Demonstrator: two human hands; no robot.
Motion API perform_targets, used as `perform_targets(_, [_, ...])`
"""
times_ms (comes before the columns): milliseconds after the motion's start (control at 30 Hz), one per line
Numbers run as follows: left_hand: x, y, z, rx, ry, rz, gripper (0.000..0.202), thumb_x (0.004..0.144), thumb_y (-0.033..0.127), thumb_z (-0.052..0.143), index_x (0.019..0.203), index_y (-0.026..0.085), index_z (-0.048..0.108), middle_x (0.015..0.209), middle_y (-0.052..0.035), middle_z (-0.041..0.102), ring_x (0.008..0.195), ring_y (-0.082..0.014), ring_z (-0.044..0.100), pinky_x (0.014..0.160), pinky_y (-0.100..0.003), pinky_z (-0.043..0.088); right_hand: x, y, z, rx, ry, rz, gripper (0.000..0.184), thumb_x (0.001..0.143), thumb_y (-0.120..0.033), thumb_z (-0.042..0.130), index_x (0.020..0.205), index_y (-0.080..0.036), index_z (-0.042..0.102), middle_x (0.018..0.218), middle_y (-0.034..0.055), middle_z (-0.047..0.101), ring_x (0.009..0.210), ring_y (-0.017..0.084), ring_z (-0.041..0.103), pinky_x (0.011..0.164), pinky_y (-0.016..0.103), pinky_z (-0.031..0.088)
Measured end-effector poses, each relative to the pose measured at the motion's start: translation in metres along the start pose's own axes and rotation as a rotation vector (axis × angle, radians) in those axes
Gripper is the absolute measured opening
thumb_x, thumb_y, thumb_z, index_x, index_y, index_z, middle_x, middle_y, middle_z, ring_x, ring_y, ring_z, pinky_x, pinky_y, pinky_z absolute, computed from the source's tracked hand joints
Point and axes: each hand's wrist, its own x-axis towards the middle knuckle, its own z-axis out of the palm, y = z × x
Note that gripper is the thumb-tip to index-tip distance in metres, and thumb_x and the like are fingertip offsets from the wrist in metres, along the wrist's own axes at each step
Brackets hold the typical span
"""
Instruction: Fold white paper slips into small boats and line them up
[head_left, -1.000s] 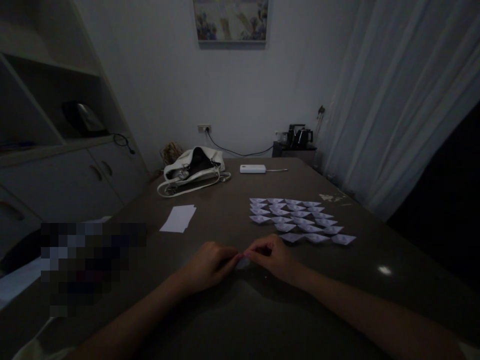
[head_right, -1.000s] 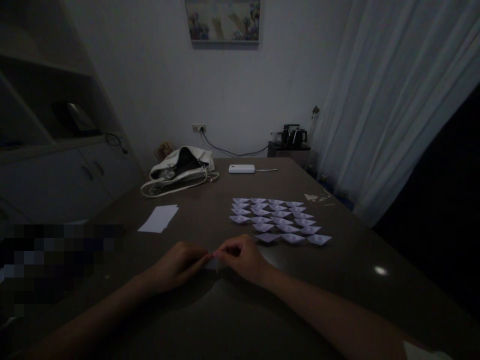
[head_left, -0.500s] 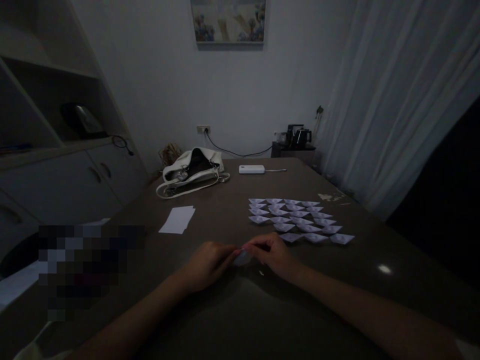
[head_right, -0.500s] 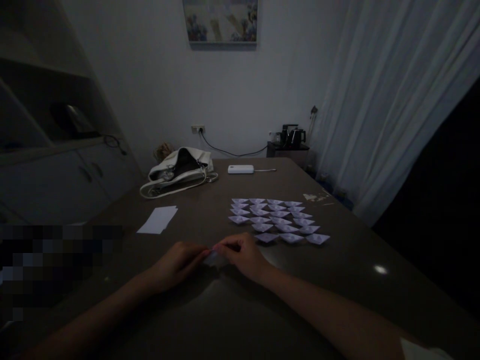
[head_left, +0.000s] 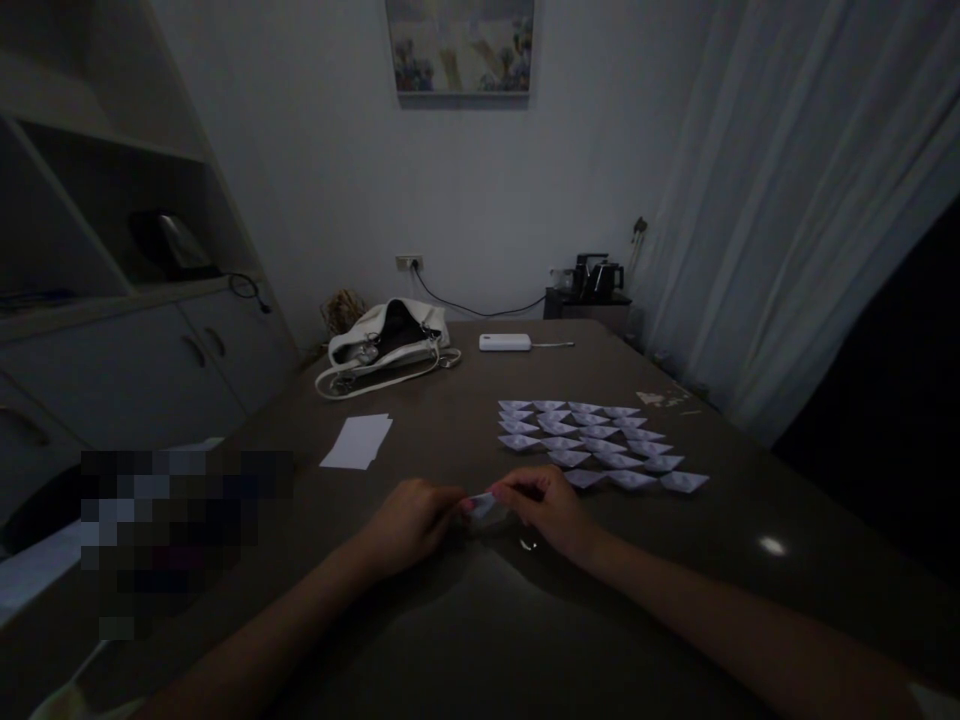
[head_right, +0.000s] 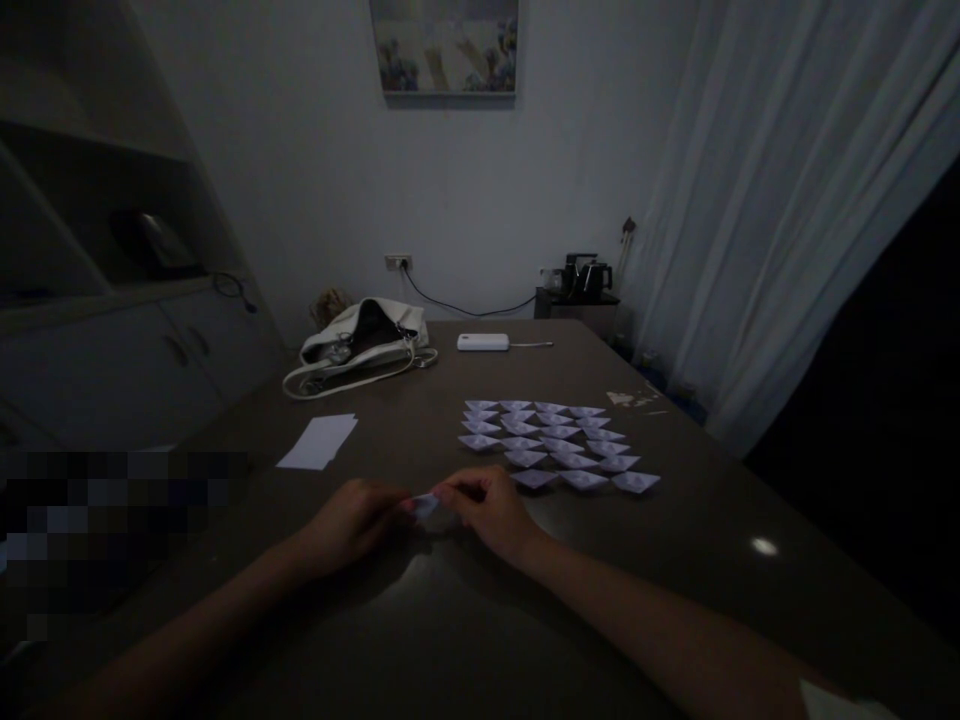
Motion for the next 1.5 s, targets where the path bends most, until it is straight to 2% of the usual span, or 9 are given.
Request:
perform_targets(167, [0.0, -0.001, -0.001, -0.02, 0.029, -0.036, 0.024, 0.088, 0.014, 0.04, 0.081, 0.014, 0.063, 0.066, -0.0047, 0.066, 0.056, -0.0144, 0.059, 0.053, -0.021, 0.035, 0.0, 0.007, -0.001, -0.008, 0.029, 0.015, 0.027, 0.076, -0.035, 0.068, 0.097, -0.019, 0.069, 0.052, -0.0057, 0.047, 0.044, 0.007, 0.037, 0.043, 0.019, 0.026])
perform_targets(400, [0.0, 0.002, -0.003, -0.023, 0.004, -0.023, 0.041, 0.098, 0.034, 0.031, 0.08, 0.015, 0.063, 0.066, -0.0026, 0.064, 0.054, -0.0121, 0.055, 0.053, -0.02, 0.033, 0.003, 0.007, -0.001, 0.063, 0.041, 0.015, 0.026, 0.079, -0.039, 0.063, 0.082, -0.015, 0.07, 0.058, -0.0014, 0.053, 0.049, 0.008, 0.041, 0.046, 0.021, 0.029])
perform_targets(667, [-0.001, 0.001, -0.001, -0.022, -0.027, -0.006, 0.041, 0.097, 0.034, 0.032, 0.077, 0.014, 0.062, 0.065, -0.0031, 0.063, 0.056, -0.0126, 0.057, 0.055, -0.021, 0.035, 0.004, 0.004, -0.002, 0.159, 0.135, 0.063, 0.025, 0.079, -0.041, 0.063, 0.083, -0.017, 0.067, 0.051, -0.0052, 0.041, 0.046, 0.008, 0.034, 0.043, 0.021, 0.024])
perform_targets(767, [-0.001, 0.004, -0.003, -0.043, -0.027, 0.01, 0.042, 0.097, 0.033, 0.031, 0.076, 0.014, 0.062, 0.064, -0.0026, 0.062, 0.057, -0.0127, 0.057, 0.056, -0.021, 0.036, 0.004, 0.004, -0.002, 0.148, 0.11, 0.048, 0.026, 0.08, -0.042, 0.062, 0.082, -0.017, 0.067, 0.052, -0.0053, 0.041, 0.046, 0.008, 0.036, 0.043, 0.021, 0.025])
perform_targets(900, [0.0, 0.008, -0.004, -0.129, -0.006, 0.006, 0.04, 0.096, 0.036, 0.034, 0.079, 0.014, 0.063, 0.065, -0.0015, 0.061, 0.058, -0.013, 0.056, 0.056, -0.022, 0.037, 0.004, 0.005, -0.002, 0.101, -0.004, -0.016, 0.027, 0.081, -0.042, 0.061, 0.082, -0.016, 0.066, 0.058, -0.0033, 0.05, 0.046, 0.007, 0.04, 0.045, 0.021, 0.03])
perform_targets(1100, [0.002, 0.011, 0.0, -0.514, 0.059, -0.035, 0.031, 0.092, 0.033, 0.047, 0.116, 0.017, 0.059, 0.102, -0.0057, 0.068, 0.087, -0.0173, 0.062, 0.075, -0.026, 0.046, 0.002, 0.004, 0.0, 0.075, -0.098, -0.043, 0.025, 0.085, -0.039, 0.058, 0.082, -0.015, 0.064, 0.062, -0.002, 0.054, 0.05, 0.008, 0.047, 0.048, 0.02, 0.035])
perform_targets(1200, [0.002, 0.012, 0.003, -0.614, 0.033, -0.05, 0.029, 0.091, 0.033, 0.05, 0.112, 0.016, 0.062, 0.102, -0.0057, 0.069, 0.091, -0.0188, 0.062, 0.079, -0.028, 0.047, 0.001, 0.003, 0.0, 0.086, -0.113, -0.047, 0.024, 0.085, -0.039, 0.058, 0.083, -0.015, 0.063, 0.067, -0.0005, 0.057, 0.05, 0.007, 0.048, 0.047, 0.019, 0.036])
perform_targets(1333, [0.002, 0.012, 0.004, -0.622, -0.013, -0.062, 0.027, 0.089, 0.034, 0.053, 0.102, 0.015, 0.066, 0.091, -0.0047, 0.07, 0.083, -0.0184, 0.063, 0.074, -0.027, 0.047, 0.001, 0.002, 0.0, 0.096, -0.121, -0.042, 0.025, 0.084, -0.04, 0.058, 0.083, -0.015, 0.063, 0.07, 0.0006, 0.059, 0.05, 0.007, 0.049, 0.047, 0.02, 0.038])
perform_targets(1500, [0.001, 0.013, 0.002, -0.644, -0.01, -0.051, 0.027, 0.088, 0.034, 0.055, 0.107, 0.017, 0.065, 0.096, -0.0045, 0.07, 0.086, -0.0181, 0.062, 0.076, -0.027, 0.046, 0.001, 0.004, 0.0, 0.113, -0.135, -0.037, 0.025, 0.084, -0.04, 0.059, 0.082, -0.015, 0.062, 0.07, -0.0003, 0.058, 0.052, 0.007, 0.05, 0.049, 0.02, 0.039])
